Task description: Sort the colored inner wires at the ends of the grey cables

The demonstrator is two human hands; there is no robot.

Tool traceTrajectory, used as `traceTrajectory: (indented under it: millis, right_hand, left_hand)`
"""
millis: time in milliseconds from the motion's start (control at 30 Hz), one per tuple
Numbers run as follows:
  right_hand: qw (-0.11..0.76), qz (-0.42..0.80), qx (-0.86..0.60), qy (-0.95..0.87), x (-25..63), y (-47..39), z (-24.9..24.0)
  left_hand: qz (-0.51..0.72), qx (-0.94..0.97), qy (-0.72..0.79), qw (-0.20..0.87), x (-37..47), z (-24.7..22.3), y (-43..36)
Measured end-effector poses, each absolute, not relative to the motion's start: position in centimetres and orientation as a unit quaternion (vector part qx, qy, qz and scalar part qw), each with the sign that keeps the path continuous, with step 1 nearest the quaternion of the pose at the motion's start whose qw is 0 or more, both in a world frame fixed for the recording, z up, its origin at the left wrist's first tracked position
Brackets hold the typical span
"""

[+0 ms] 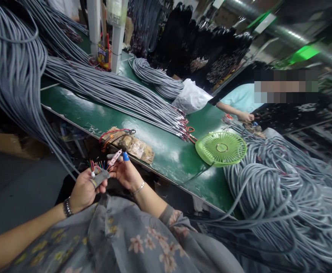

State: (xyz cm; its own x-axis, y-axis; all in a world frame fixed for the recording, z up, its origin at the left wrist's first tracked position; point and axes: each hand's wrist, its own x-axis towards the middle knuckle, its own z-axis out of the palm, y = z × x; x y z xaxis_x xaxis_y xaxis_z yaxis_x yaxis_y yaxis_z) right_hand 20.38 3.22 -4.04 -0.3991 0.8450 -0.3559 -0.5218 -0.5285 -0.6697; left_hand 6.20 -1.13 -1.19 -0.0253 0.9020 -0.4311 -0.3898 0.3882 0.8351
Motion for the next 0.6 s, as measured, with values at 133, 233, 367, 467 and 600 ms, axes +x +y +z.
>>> traceTrajectory:
  millis: [133, 233, 367, 467, 600]
  right_hand:
    - [0.411, 0.778, -0.361, -0.309, 20.5, 2.3, -4.2]
    - [0.427, 0.749, -0.385, -0.329, 20.3, 1.7, -4.4]
    - [0.415, 0.736, -0.398, -0.357, 20.2, 1.4, -4.2]
    - [0.396, 0.718, -0.409, -0.4, 20.4, 1.4, -3.8]
    - [0.42, 0.689, -0.443, -0.391, 20.4, 1.2, -3.7]
  left_hand:
    - [0.481, 0.297, 0.529, 0.633, 5.7, -2.3, -1.5]
    - [0.462, 0.345, 0.521, 0.629, 5.3, -3.0, -1.5]
    - [0.394, 0.403, 0.501, 0.657, 5.1, -3.0, -1.2]
    - [0.351, 0.425, 0.497, 0.67, 5.1, -2.6, -1.0]
    - [0.381, 0.388, 0.509, 0.668, 5.3, -2.7, -1.2]
